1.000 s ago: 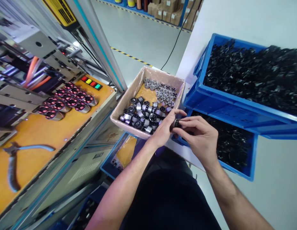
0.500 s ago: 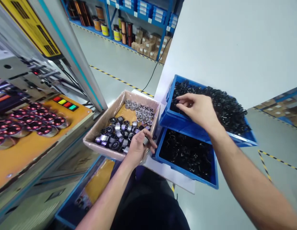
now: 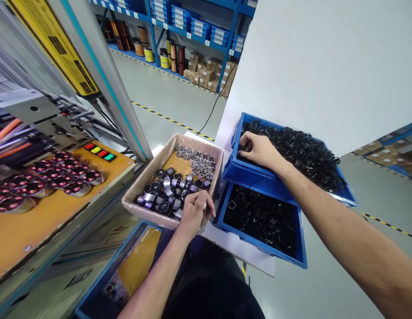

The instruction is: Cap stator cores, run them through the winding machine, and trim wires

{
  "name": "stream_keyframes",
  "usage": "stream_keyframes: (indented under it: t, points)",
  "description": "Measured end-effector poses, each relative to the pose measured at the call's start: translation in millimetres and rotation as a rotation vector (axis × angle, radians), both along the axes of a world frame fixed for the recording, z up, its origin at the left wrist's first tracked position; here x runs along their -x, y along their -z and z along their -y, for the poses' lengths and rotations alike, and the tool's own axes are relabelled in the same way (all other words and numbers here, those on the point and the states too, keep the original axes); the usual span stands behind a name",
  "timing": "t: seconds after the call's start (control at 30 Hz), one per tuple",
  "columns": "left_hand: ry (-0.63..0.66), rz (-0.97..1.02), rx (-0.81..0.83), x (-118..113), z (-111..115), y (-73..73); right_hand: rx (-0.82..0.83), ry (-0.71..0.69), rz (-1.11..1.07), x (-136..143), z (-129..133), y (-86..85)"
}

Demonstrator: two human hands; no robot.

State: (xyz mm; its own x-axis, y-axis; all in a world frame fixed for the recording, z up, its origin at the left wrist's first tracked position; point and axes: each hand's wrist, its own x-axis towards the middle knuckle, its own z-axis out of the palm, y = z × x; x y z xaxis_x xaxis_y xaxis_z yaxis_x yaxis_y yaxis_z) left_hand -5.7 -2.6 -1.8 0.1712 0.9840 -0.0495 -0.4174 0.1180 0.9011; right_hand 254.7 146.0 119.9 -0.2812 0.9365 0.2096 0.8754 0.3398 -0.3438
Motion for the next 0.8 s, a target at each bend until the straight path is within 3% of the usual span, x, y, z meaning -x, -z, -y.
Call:
stream_keyframes:
  t: [0.27, 0.43, 0.53, 0.63, 0.73, 0.8]
  points:
    - [0.039, 0.046, 0.061, -3, -4, -4.1, -0.181, 0.151, -0.197, -40, 32, -4.6]
    - [0.177, 0.191, 0.252, -1, -8, -15.5, -0.249, 0.255, -0.306, -47, 55, -10.0]
    - [0.187, 0.187, 0.274, 0, -9, -17.2, -0.273, 0.299, -0.354, -24, 83, -15.1]
    - [0.212, 0.255, 0.295, -1, -9, -16.0, -0.247, 0.188, -0.378, 14, 120, -11.6]
    - [0.258, 0.258, 0.257, -3, -9, -12.6, -0.115, 0.006, -0.411, 52, 146, 7.5]
    - [0.257, 0.217, 0.242, -5, -7, -9.6, 0.025, -0.037, -0.494, 70, 153, 26.7]
